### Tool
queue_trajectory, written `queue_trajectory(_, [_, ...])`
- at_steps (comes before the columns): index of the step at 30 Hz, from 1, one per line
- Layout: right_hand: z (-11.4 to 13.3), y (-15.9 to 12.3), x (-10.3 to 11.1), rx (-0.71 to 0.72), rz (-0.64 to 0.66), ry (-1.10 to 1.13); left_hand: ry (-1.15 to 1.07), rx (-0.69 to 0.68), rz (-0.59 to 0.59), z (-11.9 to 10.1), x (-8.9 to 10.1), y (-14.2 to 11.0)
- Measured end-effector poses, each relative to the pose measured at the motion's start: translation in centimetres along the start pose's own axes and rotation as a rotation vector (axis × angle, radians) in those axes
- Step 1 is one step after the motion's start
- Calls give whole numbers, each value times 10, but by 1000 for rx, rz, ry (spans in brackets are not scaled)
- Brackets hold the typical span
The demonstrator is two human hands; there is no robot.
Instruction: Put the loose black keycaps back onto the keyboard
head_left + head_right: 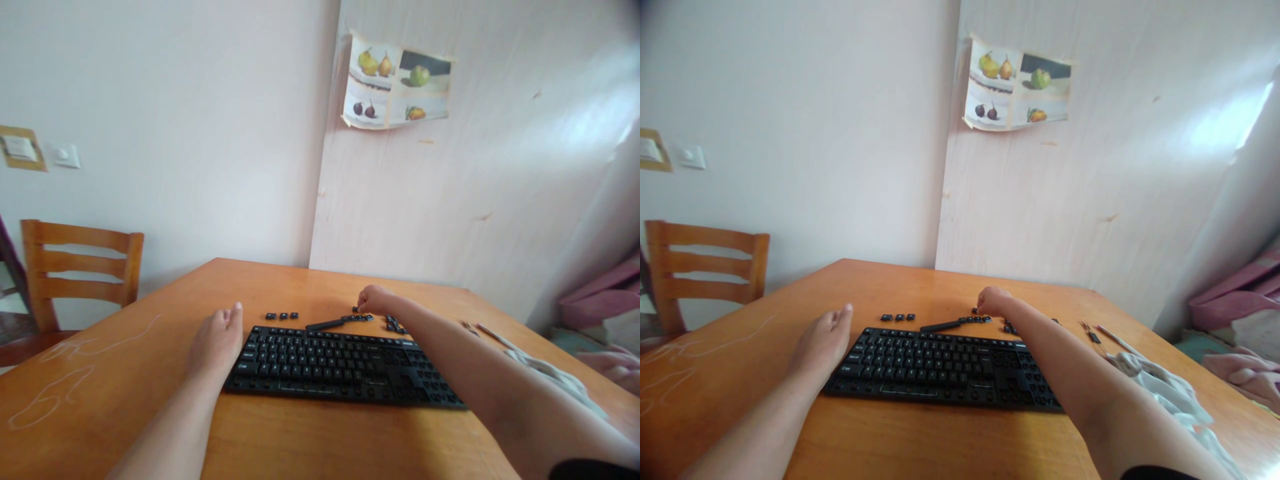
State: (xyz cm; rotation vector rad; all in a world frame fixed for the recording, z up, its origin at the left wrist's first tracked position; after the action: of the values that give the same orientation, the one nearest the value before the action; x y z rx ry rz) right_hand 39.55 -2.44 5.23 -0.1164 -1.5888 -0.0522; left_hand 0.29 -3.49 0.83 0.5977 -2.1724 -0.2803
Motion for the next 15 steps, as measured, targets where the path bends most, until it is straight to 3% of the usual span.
queue_trajectory(9, [9,-26,17,69,-126,79,33,-6,-9,-1,0,0])
queue_trajectory(15, [28,-74,29,212,-267,165,49,6,-15,-2,1,-1])
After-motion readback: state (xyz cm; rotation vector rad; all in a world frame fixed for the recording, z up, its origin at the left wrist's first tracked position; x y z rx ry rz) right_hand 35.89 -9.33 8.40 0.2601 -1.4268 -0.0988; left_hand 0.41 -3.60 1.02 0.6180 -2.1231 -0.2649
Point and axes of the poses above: each hand's wrist, its own y-axis towards the middle knuckle, its own x-axis out of the back of the hand, z = x × y, the point moved 2 cm from there along y, towards the middle knuckle, and after that the axes turned 11 degrees about -z, right-handed, at the moved point
